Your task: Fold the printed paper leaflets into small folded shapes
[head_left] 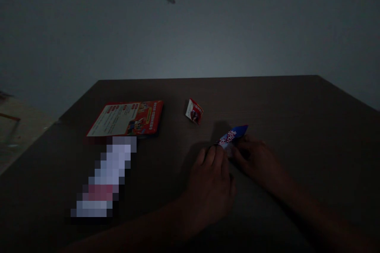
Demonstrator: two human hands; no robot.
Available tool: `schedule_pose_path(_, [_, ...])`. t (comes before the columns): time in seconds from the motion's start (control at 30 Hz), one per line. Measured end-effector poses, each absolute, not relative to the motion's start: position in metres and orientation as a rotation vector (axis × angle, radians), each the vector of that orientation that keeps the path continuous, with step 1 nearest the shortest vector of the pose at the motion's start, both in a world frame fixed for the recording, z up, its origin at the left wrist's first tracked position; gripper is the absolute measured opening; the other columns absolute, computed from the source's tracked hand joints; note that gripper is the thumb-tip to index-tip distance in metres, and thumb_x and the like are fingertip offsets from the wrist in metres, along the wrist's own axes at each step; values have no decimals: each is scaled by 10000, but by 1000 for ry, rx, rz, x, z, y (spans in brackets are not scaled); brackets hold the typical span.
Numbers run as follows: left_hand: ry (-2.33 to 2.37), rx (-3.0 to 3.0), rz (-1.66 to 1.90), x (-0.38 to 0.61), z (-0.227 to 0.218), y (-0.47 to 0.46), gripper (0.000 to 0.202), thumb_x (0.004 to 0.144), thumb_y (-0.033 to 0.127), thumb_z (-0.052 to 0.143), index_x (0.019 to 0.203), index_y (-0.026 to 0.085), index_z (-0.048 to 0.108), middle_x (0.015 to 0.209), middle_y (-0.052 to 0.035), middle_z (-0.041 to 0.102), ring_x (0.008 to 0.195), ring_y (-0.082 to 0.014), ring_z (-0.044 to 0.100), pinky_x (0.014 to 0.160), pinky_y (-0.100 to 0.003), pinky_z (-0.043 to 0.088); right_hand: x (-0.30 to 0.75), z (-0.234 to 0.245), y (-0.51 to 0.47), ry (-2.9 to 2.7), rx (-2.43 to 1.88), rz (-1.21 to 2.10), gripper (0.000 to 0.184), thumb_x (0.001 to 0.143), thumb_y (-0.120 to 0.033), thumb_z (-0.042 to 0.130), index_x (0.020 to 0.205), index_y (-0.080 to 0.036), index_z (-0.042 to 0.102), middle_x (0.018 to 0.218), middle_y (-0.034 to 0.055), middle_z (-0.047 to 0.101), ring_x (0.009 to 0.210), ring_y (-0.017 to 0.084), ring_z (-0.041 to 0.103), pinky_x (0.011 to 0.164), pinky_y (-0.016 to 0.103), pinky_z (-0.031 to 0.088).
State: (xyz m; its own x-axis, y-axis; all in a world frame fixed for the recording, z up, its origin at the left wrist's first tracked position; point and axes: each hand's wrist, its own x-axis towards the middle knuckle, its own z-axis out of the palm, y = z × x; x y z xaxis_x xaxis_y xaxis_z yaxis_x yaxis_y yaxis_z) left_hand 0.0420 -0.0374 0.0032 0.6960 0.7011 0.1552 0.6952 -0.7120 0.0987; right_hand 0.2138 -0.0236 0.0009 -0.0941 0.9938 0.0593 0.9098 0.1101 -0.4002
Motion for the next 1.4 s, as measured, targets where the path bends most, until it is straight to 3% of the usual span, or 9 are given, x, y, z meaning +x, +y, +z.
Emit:
schedule_pose_path(0.23, [1243, 2851, 299, 40, 1, -50, 535, 931, 385, 341, 1307, 28, 470, 1390, -179, 451, 1287, -297, 385, 1059, -425, 297, 213, 4, -27, -2137, -1915, 302, 285, 899, -307, 453, 734, -196, 658, 835, 63, 647, 800, 214, 592, 725, 357, 345])
schedule_pose_path(0.5, [1295, 2789, 277, 35, 0, -50, 579, 917, 442, 337, 1316, 41, 457, 1403, -201, 424, 1288, -345, 374, 1021, -512, 331, 217, -2, -27, -2126, -1891, 340, 256, 885, -301, 466, 738, -195, 647, 827, 65, 636, 786, 213, 581, 724, 354, 355])
schedule_pose_path(0.77, [1279, 2740, 252, 32, 3, -45, 610, 904, 464, 354, 1369, 70, 380, 1409, -178, 418, 1268, -324, 384, 1029, -515, 317, 216, 0, -27, -2117, -1908, 397, 286, 890, -300, 456, 686, -184, 620, 792, 65, 611, 792, 217, 571, 715, 353, 347])
schedule_pose_path(1.4, [1302, 2735, 310, 29, 4, -36, 525, 890, 449, 403, 1246, 76, 500, 1306, -174, 493, 1207, -322, 415, 1011, -494, 318, 218, -3, -28, -2080, -1861, 378, 279, 877, -295, 461, 667, -190, 612, 786, 62, 617, 765, 210, 580, 704, 341, 364])
